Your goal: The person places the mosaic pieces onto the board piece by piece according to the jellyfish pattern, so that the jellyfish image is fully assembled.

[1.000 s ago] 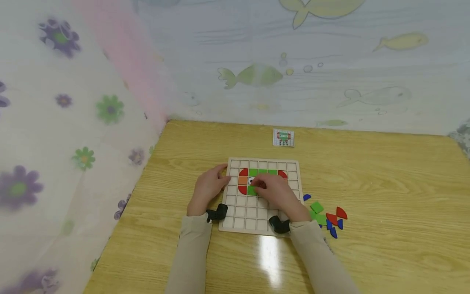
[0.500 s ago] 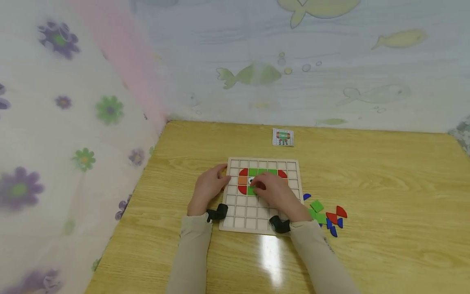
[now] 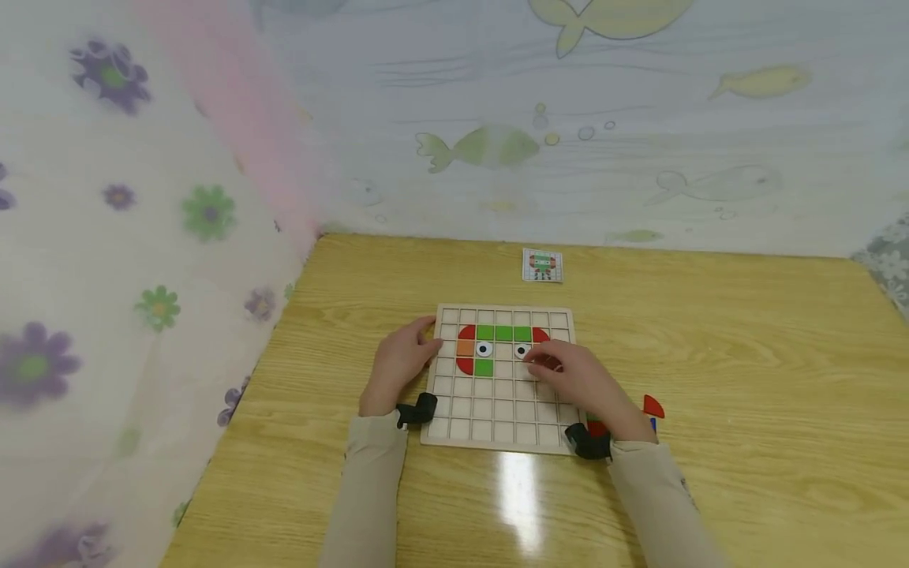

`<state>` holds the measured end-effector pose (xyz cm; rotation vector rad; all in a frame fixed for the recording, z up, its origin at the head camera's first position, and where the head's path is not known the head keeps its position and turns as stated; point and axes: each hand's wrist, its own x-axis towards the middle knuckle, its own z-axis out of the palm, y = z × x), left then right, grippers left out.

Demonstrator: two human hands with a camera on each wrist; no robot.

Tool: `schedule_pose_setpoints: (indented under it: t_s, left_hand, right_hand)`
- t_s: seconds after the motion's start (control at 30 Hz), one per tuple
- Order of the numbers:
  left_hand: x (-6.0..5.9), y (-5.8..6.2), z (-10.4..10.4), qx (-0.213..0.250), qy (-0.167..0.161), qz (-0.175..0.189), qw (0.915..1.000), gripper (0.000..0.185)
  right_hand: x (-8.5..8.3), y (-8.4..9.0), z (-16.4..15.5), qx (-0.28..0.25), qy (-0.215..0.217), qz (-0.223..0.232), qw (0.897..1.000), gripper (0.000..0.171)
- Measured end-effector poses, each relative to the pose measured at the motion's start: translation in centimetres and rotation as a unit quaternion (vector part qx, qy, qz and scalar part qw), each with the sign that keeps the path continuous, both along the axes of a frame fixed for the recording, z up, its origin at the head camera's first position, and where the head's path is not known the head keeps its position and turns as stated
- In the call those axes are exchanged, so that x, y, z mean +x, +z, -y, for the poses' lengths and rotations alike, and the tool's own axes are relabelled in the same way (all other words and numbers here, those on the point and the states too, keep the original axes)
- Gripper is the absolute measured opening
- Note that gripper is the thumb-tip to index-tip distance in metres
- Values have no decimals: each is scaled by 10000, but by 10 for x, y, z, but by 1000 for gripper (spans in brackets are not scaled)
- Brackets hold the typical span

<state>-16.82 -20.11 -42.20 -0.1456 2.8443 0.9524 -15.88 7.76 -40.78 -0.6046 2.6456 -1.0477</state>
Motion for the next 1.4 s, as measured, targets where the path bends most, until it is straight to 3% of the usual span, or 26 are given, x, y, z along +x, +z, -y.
schedule_pose_setpoints:
  t_s: [0.3, 0.53, 0.77, 1.13, 1.4]
  left_hand:
    - [-2, 0, 1, -27, 22, 23, 10000, 47]
    - [-2, -4, 1, -50, -21, -50, 10000, 47]
    - [-2, -4, -1, -17, -26, -52, 10000, 48]
    - [2, -2, 2, 13, 108, -15, 9999, 46]
    - [0, -1, 0, 14, 30, -21, 10000, 47]
  right_hand:
    - [-2, -1, -39, 61, -75, 251, 9996, 21]
    - [-3, 0, -64, 437, -243, 524, 9974, 24]
    - [-2, 3, -85, 408, -84, 844, 9956, 23]
    - [-2, 2, -96, 260, 433, 1185, 9917, 30]
    - [-4, 3, -95, 426, 91, 1034, 9937, 22]
